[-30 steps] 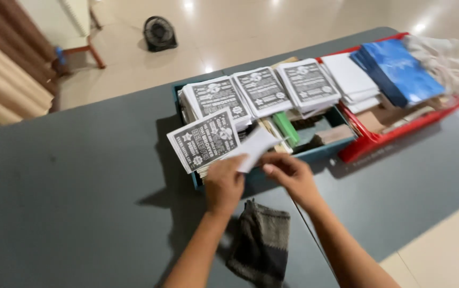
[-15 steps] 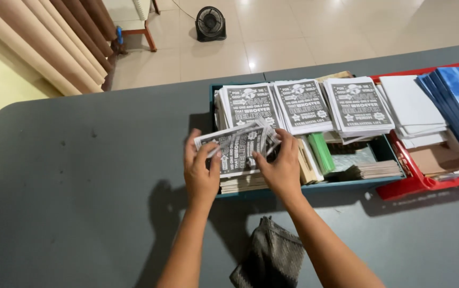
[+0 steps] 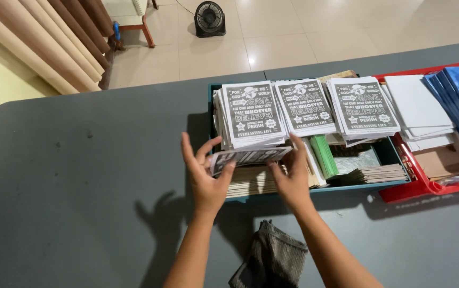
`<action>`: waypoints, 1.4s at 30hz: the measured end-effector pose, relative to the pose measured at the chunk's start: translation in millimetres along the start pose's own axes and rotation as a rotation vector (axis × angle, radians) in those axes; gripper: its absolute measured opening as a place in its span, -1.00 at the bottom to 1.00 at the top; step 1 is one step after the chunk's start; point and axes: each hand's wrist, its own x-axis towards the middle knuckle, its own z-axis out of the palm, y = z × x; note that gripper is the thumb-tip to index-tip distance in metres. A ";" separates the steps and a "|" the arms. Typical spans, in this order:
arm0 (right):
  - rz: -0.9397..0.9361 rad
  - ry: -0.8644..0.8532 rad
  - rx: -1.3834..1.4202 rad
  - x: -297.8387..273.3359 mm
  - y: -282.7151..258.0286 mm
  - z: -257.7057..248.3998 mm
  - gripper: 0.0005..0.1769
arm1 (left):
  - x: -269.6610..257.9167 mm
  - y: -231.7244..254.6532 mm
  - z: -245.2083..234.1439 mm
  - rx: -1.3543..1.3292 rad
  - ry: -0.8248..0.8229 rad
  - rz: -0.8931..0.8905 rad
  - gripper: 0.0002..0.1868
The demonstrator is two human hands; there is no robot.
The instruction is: Wiping down a grey table with a dark cloth and organizing stacks of religious flyers and books into crates.
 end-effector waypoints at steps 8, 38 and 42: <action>-0.149 -0.016 0.015 -1.8 26.5 10.0 -0.71 | -10.1 -19.2 13.0 -0.049 0.003 -0.100 -0.27; 0.508 -0.122 0.125 -27.8 12.7 -219.8 -0.74 | 4.6 19.9 145.6 0.045 -0.411 -0.313 -0.12; 0.413 0.040 0.529 -3.4 24.9 -208.3 -0.77 | 21.3 7.7 127.8 0.369 -0.224 -0.122 -0.28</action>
